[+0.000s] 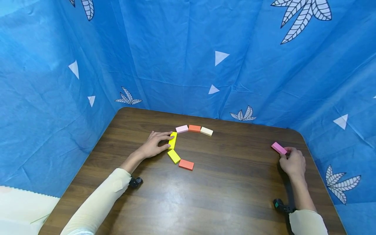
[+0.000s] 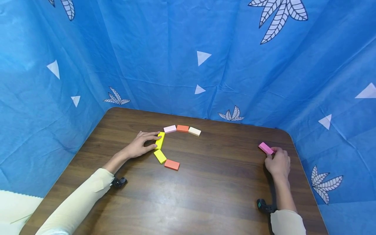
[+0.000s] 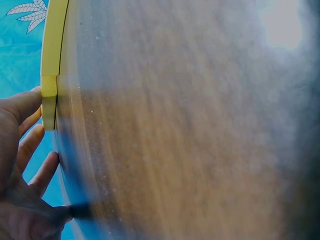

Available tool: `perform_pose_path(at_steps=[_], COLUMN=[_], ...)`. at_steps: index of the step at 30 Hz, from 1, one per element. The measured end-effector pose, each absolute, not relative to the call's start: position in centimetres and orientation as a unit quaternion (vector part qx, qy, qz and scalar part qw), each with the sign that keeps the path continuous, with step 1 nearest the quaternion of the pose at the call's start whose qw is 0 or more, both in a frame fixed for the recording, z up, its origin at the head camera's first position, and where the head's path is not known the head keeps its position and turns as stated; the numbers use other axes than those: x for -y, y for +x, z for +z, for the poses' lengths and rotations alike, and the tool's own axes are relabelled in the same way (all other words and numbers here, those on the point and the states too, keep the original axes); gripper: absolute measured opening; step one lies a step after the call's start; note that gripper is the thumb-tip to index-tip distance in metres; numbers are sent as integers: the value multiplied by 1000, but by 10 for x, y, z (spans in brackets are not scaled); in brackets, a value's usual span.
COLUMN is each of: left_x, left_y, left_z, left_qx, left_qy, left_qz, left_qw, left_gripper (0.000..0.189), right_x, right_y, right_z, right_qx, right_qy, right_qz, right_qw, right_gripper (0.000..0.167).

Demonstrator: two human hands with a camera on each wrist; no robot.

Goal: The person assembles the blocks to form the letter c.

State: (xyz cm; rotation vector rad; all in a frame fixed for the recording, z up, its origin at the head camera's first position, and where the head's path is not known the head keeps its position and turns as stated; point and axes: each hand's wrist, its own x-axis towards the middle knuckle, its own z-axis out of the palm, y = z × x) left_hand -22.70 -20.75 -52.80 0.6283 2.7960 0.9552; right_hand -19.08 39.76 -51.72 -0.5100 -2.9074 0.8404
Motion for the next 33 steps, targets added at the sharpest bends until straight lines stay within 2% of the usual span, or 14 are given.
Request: perform_pose_path(at_steps=[16,33], left_x=[207,207], left_y=[-228,-227], left_z=[-526,-523], left_qx=[-924,-924], left_qy=[208,208], left_qz=[317,316], left_qw=[60,57], left_gripper=[47,46], right_x=[-383,-357], right_y=[-181,-179], right_z=[-515,-514], right_qx=[953,959], right_qy=[-104,-85], right_qz=[280,267], right_qw=[46,39], right_gripper=[41,38])
